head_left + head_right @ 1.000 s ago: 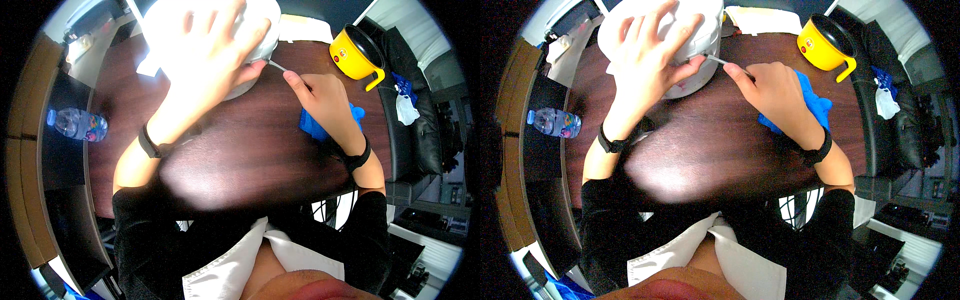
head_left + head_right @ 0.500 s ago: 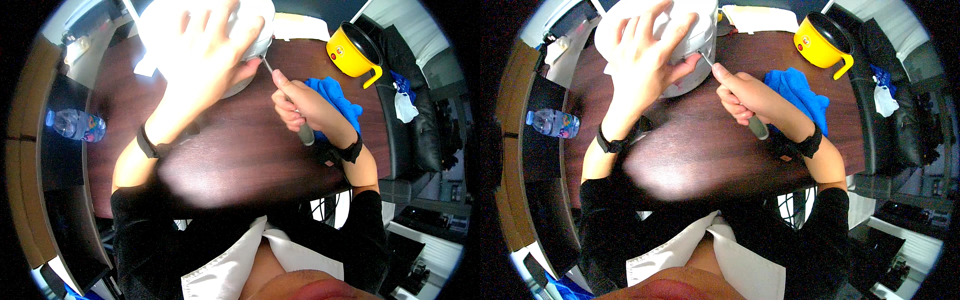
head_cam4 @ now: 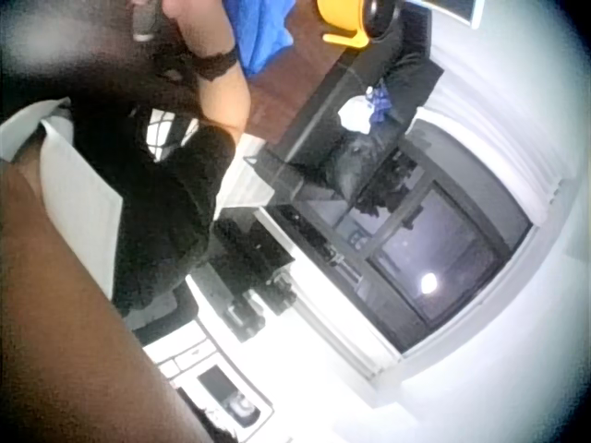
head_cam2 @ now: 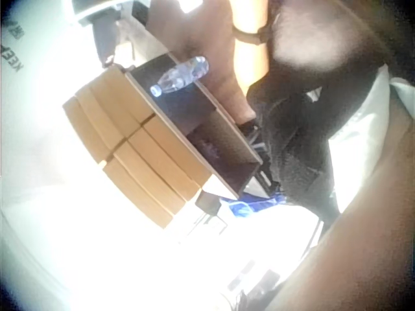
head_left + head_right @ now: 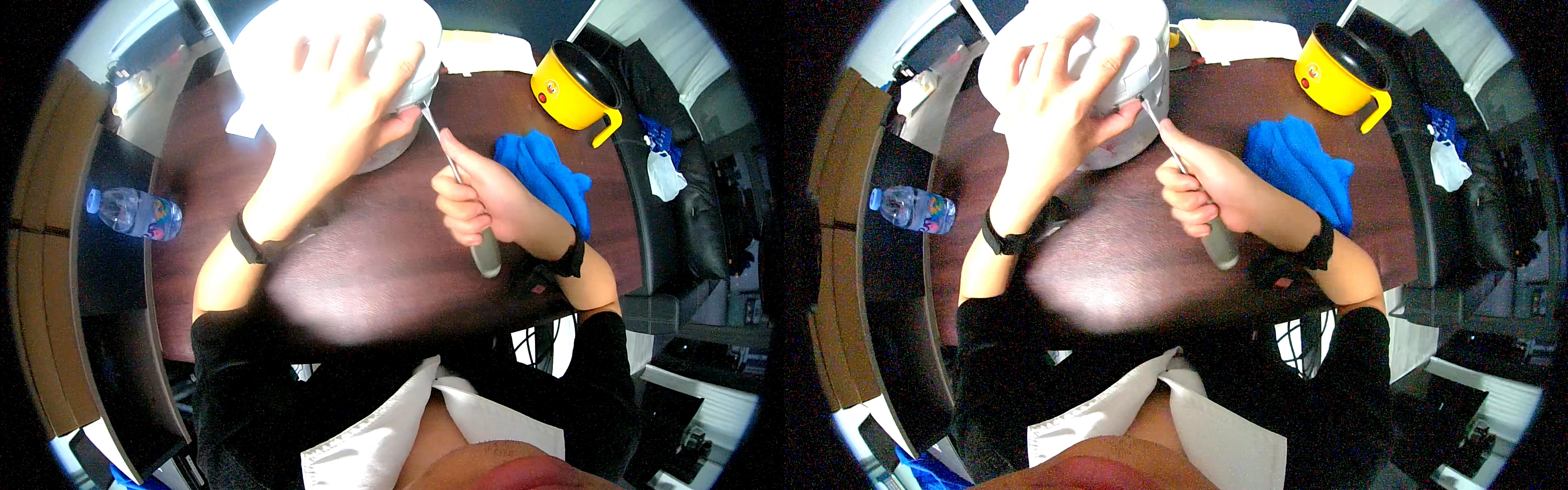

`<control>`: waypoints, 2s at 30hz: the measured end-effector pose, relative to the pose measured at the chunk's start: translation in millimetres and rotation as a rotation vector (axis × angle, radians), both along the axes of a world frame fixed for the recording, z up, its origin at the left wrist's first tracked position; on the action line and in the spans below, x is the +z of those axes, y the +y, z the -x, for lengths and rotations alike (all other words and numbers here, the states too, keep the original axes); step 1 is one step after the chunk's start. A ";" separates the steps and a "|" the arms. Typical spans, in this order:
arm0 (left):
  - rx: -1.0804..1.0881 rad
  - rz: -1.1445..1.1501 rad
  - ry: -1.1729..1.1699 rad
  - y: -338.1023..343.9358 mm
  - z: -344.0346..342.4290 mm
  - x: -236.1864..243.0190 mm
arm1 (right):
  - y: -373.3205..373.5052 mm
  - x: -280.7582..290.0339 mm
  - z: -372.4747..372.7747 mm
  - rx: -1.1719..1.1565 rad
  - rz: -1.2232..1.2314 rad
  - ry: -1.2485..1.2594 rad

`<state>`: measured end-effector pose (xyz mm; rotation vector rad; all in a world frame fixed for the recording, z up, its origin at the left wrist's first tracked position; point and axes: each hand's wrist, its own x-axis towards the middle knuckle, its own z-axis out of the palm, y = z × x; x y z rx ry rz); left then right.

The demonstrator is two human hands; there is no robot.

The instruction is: The person wipes a white appliance with a blue cloth, then uses a screwdriver to remove screws from the appliance and its lid. The person manipulates the appliance and lid while unscrewing components.

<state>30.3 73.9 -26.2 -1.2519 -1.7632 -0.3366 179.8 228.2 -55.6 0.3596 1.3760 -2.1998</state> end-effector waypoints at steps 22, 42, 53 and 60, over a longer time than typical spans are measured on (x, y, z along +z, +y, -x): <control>-0.084 0.091 -0.182 -9.0 -1.7 1.0 | 11.6 10.6 2.8 -0.265 -1.690 0.543; -0.026 0.051 -0.124 -2.4 -9.7 7.5 | -14.2 -12.5 6.6 -0.020 0.322 0.000; 0.034 -0.015 0.058 2.0 3.8 -2.8 | 10.3 -7.9 -8.6 -0.289 -1.449 0.601; 0.009 -0.013 0.053 2.7 -2.5 2.7 | 17.0 7.3 0.3 -0.309 -1.746 0.604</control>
